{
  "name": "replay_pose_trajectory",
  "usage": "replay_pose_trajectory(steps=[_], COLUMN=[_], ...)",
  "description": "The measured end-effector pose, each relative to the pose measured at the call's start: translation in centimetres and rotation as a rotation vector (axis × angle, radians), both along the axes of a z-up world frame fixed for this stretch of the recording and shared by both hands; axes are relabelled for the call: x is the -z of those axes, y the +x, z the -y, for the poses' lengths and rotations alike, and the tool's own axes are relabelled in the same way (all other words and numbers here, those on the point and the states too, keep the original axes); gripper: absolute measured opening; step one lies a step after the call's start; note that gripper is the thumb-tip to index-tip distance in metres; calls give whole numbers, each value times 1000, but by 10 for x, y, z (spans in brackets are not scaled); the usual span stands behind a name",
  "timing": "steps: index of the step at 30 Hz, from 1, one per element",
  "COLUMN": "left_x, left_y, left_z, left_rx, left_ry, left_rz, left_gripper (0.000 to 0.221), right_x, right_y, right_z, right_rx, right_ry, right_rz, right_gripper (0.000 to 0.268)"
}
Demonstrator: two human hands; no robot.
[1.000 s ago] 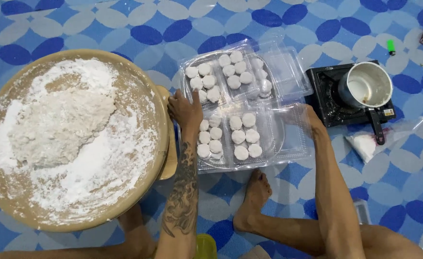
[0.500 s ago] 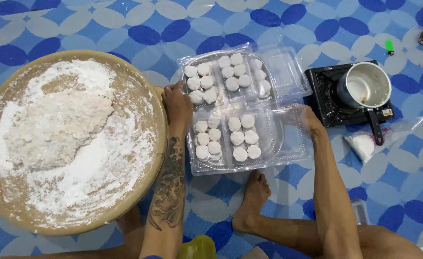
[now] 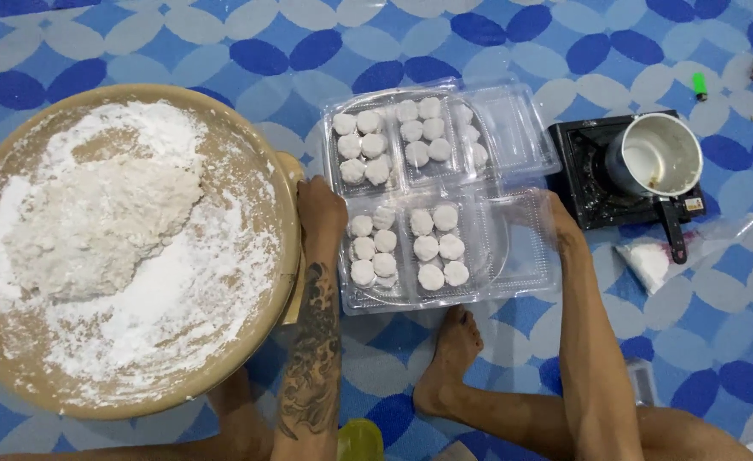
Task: Shaping dough into small balls and placing them into plastic containers.
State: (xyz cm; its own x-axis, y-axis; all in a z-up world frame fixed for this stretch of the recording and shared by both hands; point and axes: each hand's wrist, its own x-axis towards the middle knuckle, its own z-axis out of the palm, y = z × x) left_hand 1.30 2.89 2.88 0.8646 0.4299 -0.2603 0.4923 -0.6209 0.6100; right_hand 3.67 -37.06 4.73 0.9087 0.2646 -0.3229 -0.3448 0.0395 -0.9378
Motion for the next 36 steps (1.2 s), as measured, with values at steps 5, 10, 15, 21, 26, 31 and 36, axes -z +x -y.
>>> replay_pose_trajectory(steps=[5,10,15,21,26,31,36], left_x=[13,5,-9,8,16,29,24], left_y=[9,10,12,25,35,42,43], left_z=[-1,6,9,2,-3,-7,-11], left_rx=[-25,-76,-116,-38,21,92,129], left_ry=[41,72,60,102,72,47,-8], left_rz=[-26,-24,-1,-81,-122,-198,-336], left_gripper=[17,20,18,20,21,28,51], right_x=[24,31,26,8,-27,-18,1], right_y=[7,9,4,-2,-17,-21,-20], right_z=[12,13,8,4,-18,-13,10], right_rx=[-3,-20,-15,-62,-164,-72,-37], right_ry=[57,89,-73,-250,-558,-588,-427], right_rz=[8,41,92,172,295,267,194], right_gripper=[30,29,26,23,33,19,27])
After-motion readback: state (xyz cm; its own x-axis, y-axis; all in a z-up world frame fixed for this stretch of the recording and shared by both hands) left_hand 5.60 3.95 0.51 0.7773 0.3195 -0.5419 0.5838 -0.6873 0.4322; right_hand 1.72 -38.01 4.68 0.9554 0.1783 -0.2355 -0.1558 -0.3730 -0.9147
